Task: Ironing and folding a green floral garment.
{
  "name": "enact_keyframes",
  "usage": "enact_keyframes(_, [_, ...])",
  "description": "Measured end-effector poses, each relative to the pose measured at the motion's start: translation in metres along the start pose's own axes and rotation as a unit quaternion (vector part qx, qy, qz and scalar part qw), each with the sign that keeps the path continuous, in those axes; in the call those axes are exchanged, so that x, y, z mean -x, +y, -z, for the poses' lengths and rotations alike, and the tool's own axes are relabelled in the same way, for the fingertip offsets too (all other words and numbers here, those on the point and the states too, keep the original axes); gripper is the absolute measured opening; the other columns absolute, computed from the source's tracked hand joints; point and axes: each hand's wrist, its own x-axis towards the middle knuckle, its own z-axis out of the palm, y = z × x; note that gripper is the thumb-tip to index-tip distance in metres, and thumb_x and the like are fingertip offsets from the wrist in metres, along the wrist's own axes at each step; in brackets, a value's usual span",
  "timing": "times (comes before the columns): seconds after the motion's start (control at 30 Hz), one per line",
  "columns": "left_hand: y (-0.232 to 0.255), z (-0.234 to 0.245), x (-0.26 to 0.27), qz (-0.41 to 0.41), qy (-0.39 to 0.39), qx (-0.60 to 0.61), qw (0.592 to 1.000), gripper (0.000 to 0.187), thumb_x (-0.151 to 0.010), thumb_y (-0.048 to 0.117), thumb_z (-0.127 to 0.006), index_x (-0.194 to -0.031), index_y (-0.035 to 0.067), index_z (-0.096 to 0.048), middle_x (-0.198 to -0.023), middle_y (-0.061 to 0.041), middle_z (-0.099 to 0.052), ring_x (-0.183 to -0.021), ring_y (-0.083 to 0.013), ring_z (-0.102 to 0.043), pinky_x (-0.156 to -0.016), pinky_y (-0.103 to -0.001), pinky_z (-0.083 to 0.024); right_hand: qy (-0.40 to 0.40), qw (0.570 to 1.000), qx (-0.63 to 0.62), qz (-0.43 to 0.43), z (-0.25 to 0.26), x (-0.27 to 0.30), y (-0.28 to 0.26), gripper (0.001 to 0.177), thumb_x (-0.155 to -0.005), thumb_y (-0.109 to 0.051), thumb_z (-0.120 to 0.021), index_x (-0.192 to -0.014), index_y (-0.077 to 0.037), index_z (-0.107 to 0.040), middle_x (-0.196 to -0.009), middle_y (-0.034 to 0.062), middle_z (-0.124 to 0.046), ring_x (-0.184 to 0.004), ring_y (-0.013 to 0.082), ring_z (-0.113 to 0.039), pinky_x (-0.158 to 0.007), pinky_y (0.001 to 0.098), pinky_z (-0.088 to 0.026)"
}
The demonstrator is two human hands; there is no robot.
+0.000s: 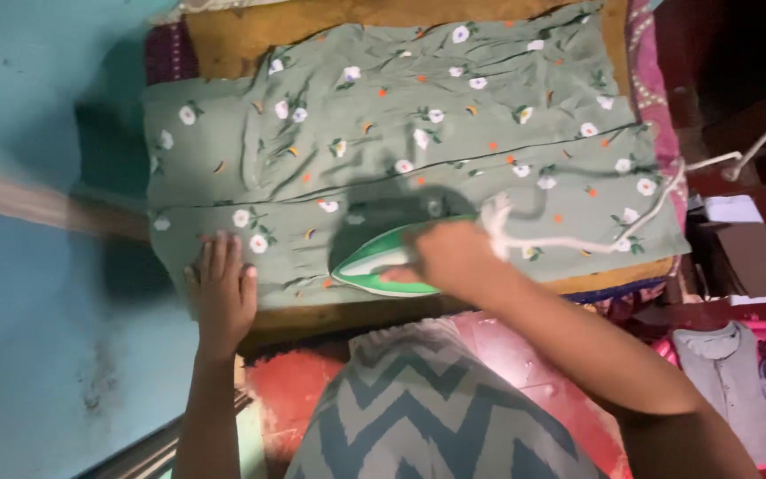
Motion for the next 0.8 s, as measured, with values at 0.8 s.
enact_keyframes(0.8, [-0.02, -0.018, -0.061, -0.043, -0.051, 0.05, 0.997, 0.054, -0.103, 0.032, -0.05, -0.154, 0.015, -0.049, -0.167, -0.004, -0.037, -0.154, -0.0295, -0.032, -0.123, -0.065, -0.011, 0.014, 0.999, 0.044, -0.015, -0.013, -0.017, -0.033, 0.065, -0.081, -0.077, -0.059, -0.085, -0.014, -0.073, -0.069, 0.0139, -0.07, -0.064, 0.0383, -0.07, -0.057, 0.0499, -0.055])
